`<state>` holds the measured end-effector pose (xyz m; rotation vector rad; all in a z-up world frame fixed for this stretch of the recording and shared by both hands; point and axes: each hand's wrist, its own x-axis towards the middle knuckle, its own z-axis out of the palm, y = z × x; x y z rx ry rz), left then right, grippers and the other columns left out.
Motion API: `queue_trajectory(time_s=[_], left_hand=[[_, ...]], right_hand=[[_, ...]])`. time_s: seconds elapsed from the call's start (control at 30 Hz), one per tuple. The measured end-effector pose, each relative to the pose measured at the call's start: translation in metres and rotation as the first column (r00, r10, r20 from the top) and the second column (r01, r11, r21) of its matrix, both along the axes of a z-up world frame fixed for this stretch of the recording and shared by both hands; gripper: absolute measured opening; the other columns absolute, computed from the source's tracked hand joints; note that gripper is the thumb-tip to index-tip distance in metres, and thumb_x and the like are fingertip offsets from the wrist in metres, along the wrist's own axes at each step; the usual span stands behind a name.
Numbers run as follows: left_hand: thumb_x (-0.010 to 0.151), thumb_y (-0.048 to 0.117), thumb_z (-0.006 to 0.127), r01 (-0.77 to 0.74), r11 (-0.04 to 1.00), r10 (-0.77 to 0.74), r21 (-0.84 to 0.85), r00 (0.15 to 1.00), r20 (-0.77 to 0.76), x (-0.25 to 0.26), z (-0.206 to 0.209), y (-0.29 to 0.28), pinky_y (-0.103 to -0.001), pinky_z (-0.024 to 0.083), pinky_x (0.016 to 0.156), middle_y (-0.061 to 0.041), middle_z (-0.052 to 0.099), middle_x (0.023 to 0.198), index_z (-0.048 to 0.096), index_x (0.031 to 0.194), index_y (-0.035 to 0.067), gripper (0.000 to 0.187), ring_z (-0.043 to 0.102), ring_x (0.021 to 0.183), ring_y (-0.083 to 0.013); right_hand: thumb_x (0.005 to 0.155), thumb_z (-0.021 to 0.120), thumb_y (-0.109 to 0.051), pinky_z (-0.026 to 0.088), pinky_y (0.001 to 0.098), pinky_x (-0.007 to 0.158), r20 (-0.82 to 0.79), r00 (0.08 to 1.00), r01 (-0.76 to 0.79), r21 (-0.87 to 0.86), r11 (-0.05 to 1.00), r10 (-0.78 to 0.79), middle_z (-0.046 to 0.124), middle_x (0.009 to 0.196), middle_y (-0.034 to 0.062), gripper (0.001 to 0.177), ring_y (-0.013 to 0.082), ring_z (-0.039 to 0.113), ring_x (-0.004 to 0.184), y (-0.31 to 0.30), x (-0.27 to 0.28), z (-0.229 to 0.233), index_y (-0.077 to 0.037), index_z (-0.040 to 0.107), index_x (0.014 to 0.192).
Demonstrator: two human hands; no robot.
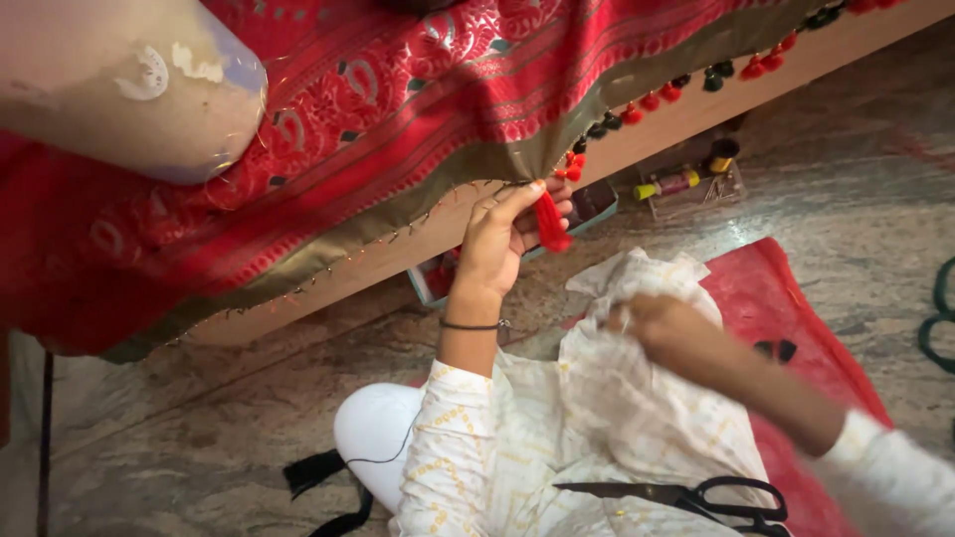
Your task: Sew and attach a decorative pom-pom border to a piece of red fabric.
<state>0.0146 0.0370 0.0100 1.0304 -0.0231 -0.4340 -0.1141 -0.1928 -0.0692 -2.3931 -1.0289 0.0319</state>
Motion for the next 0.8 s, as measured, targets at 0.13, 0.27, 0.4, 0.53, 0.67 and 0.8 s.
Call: queue_trajectory(time_s=[0.13, 0.27, 0.4, 0.53, 0.67, 0.8], left_hand=[[0.097, 0.02, 0.064, 0.027, 0.998, -0.026, 0.048, 0.999, -0.022, 0.003, 0.005, -0.002, -0.039, 0.062, 0.087, -0.018, 0.076, 0.111, 0.07, 0.117, -0.006, 0.034, 0.076, 0.097, -0.0258], [0.098, 0.02, 0.065, 0.013, 0.999, -0.01, 0.041, 0.998, -0.065, 0.006, -0.004, -0.002, -0.039, 0.061, 0.086, -0.02, 0.074, 0.109, 0.071, 0.118, -0.007, 0.034, 0.074, 0.094, -0.0268], [0.097, 0.019, 0.065, -0.006, 1.0, 0.007, 0.018, 0.999, -0.049, 0.001, 0.003, -0.004, -0.036, 0.061, 0.093, -0.017, 0.075, 0.114, 0.071, 0.118, -0.008, 0.035, 0.075, 0.102, -0.022], [0.096, 0.019, 0.066, -0.005, 1.0, 0.006, 0.02, 0.997, -0.074, 0.006, -0.001, -0.006, -0.038, 0.061, 0.089, -0.017, 0.076, 0.112, 0.071, 0.116, -0.007, 0.034, 0.076, 0.098, -0.0244], [0.096, 0.02, 0.065, 0.017, 1.0, -0.017, 0.003, 0.998, -0.06, -0.003, 0.014, -0.009, -0.035, 0.06, 0.088, -0.016, 0.076, 0.112, 0.072, 0.118, -0.008, 0.036, 0.075, 0.098, -0.0235], [0.096, 0.02, 0.064, -0.034, 0.995, 0.043, 0.09, 0.994, -0.1, 0.002, 0.008, -0.009, -0.035, 0.059, 0.084, -0.015, 0.075, 0.111, 0.071, 0.117, -0.005, 0.033, 0.074, 0.097, -0.0214]], right_hand=[[0.077, 0.068, -0.001, 0.047, 0.0435, 0.086, 0.496, 0.84, 0.255, -0.005, 0.967, -0.219, 0.072, 0.112, 0.0074, 0.043, 0.0254, 0.064, 0.103, -0.017, 0.045, 0.137, -0.016, 0.075, 0.118], [0.079, 0.072, -0.007, 0.041, 0.0411, 0.095, 0.617, 0.738, 0.33, 0.023, 0.944, -0.274, 0.072, 0.113, 0.0019, 0.045, 0.0215, 0.059, 0.11, -0.017, 0.073, 0.165, -0.02, 0.075, 0.123], [0.087, 0.074, -0.01, 0.041, 0.0376, 0.094, 0.636, 0.739, 0.375, -0.113, 0.92, -0.223, 0.071, 0.113, -0.0023, 0.038, 0.0167, 0.059, 0.105, -0.019, 0.071, 0.135, -0.025, 0.075, 0.122], [0.082, 0.073, -0.009, 0.039, 0.0407, 0.092, 0.553, 0.806, 0.307, -0.087, 0.948, -0.21, 0.07, 0.107, -0.0044, 0.038, 0.0159, 0.059, 0.105, -0.016, 0.062, 0.137, -0.026, 0.075, 0.116], [0.078, 0.073, -0.011, 0.039, 0.0413, 0.094, 0.577, 0.758, 0.38, -0.013, 0.925, -0.303, 0.069, 0.108, -0.0022, 0.047, 0.0191, 0.058, 0.108, -0.014, 0.072, 0.151, -0.021, 0.075, 0.124], [0.08, 0.073, -0.01, 0.038, 0.0392, 0.098, 0.551, 0.79, 0.34, -0.028, 0.94, -0.27, 0.072, 0.119, -0.0031, 0.04, 0.0168, 0.059, 0.12, -0.019, 0.064, 0.13, -0.021, 0.073, 0.119]])
